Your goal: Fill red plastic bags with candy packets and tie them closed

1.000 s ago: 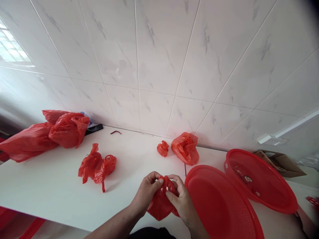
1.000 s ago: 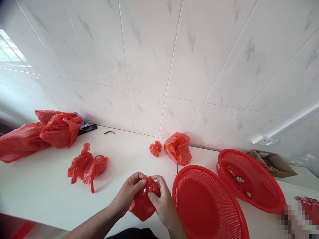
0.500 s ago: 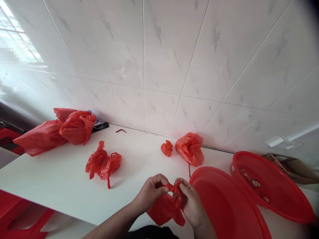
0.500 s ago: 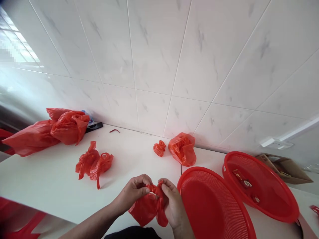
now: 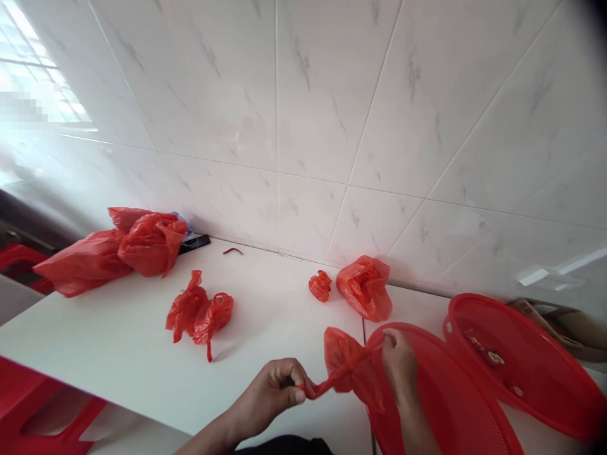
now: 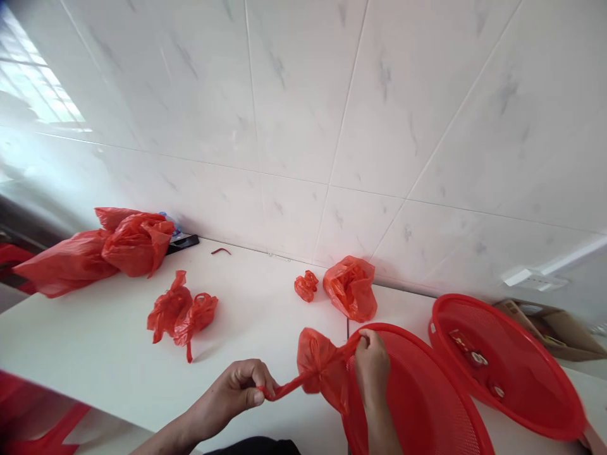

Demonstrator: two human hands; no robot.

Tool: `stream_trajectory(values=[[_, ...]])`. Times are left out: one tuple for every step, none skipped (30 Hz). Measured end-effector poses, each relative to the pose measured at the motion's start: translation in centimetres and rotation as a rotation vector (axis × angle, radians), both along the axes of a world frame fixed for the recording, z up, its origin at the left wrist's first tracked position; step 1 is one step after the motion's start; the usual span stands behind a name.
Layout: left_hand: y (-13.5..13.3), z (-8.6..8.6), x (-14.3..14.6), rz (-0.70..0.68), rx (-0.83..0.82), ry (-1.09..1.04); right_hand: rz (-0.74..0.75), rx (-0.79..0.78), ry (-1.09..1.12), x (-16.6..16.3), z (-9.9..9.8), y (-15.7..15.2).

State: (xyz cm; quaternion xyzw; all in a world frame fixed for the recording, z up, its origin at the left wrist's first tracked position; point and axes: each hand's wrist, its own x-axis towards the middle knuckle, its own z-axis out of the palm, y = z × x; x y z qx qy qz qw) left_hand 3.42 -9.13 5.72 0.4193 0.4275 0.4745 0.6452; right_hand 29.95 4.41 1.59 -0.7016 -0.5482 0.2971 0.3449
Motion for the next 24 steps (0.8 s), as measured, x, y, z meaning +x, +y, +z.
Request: stream_trajectory(values=[[0.2, 0.0, -0.2, 0.007, -0.009, -0.007, 0.006, -0.013, 0.008, 0.1, 0.0, 0.0], [0.4, 0.0, -0.5, 0.023, -0.017, -0.004, 0.017, -0.03, 0.017, 0.2, 0.0, -0.2], [0.7, 0.0, -0.8, 0.043, -0.027, 0.019, 0.043, -0.05, 0.032, 0.1, 0.1, -0.4], [1.0, -0.1, -1.0, 0.064, -0.039, 0.067, 0.077, -0.065, 0.058, -0.1, 0.1, -0.6], [1.2, -0.3, -1.2, 0.081, -0.048, 0.134, 0.118, -0.081, 0.088, -0.5, 0.2, -1.0], [1.4, -0.6, -1.2, 0.088, -0.059, 0.211, 0.159, -0.097, 0.119, -1.1, 0.2, -1.4], [1.6, -1.0, -1.2, 0.084, -0.07, 0.284, 0.198, -0.11, 0.151, -1.8, 0.3, -1.8], [1.6, -1.6, -1.0, 0.067, -0.081, 0.346, 0.238, -0.125, 0.186, -2.6, 0.3, -2.4], [1.7, -2.3, -0.7, 0.04, -0.088, 0.392, 0.283, -0.143, 0.225, -3.6, 0.3, -3.1], [1.6, -3.0, -0.3, 0.002, -0.091, 0.427, 0.343, -0.166, 0.272, -4.6, 0.2, -3.8], [1.6, -3.7, 0.1, -0.045, -0.088, 0.456, 0.411, -0.186, 0.321, -5.6, 0.2, -4.6], [1.5, -4.3, 0.4, -0.092, -0.082, 0.489, 0.475, -0.201, 0.369, -6.5, 0.1, -5.4], [1.4, -4.9, 0.7, -0.13, -0.077, 0.527, 0.527, -0.209, 0.411, -7.2, 0.0, -6.1], [1.4, -5.3, 0.8, -0.153, -0.077, 0.573, 0.557, -0.207, 0.444, -7.8, 0.0, -6.7], [1.5, -5.7, 0.8, -0.15, -0.082, 0.623, 0.567, -0.201, 0.468, -8.2, -0.1, -7.2], [1.6, -5.9, 0.7, -0.12, -0.088, 0.674, 0.562, -0.196, 0.484, -8.4, -0.2, -7.5], [1.8, -6.0, 0.4, -0.071, -0.094, 0.717, 0.55, -0.196, 0.494, -8.4, -0.3, -7.6], [2.0, -6.1, -0.1, -0.016, -0.096, 0.749, 0.537, -0.203, 0.499, -8.3, -0.4, -7.6], [2.3, -6.0, -0.7, 0.032, -0.092, 0.767, 0.516, -0.207, 0.5, -8.0, -0.5, -7.5], [2.6, -5.9, -1.4, 0.064, -0.084, 0.773, 0.491, -0.21, 0.496, -7.6, -0.7, -7.3], [2.9, -5.6, -2.2, 0.089, -0.073, 0.774, 0.464, -0.21, 0.49, -7.1, -1.0, -7.2], [3.1, -5.2, -3.2, 0.111, -0.063, 0.777, 0.439, -0.209, 0.484, -6.7, -1.4, -7.0], [3.4, -4.8, -4.2, 0.147, -0.054, 0.786, 0.419, -0.209, 0.481, -6.2, -1.9, -7.0], [3.5, -4.2, -5.4, 0.214, -0.044, 0.801, 0.405, -0.212, 0.48, -5.8, -2.4, -7.1]])
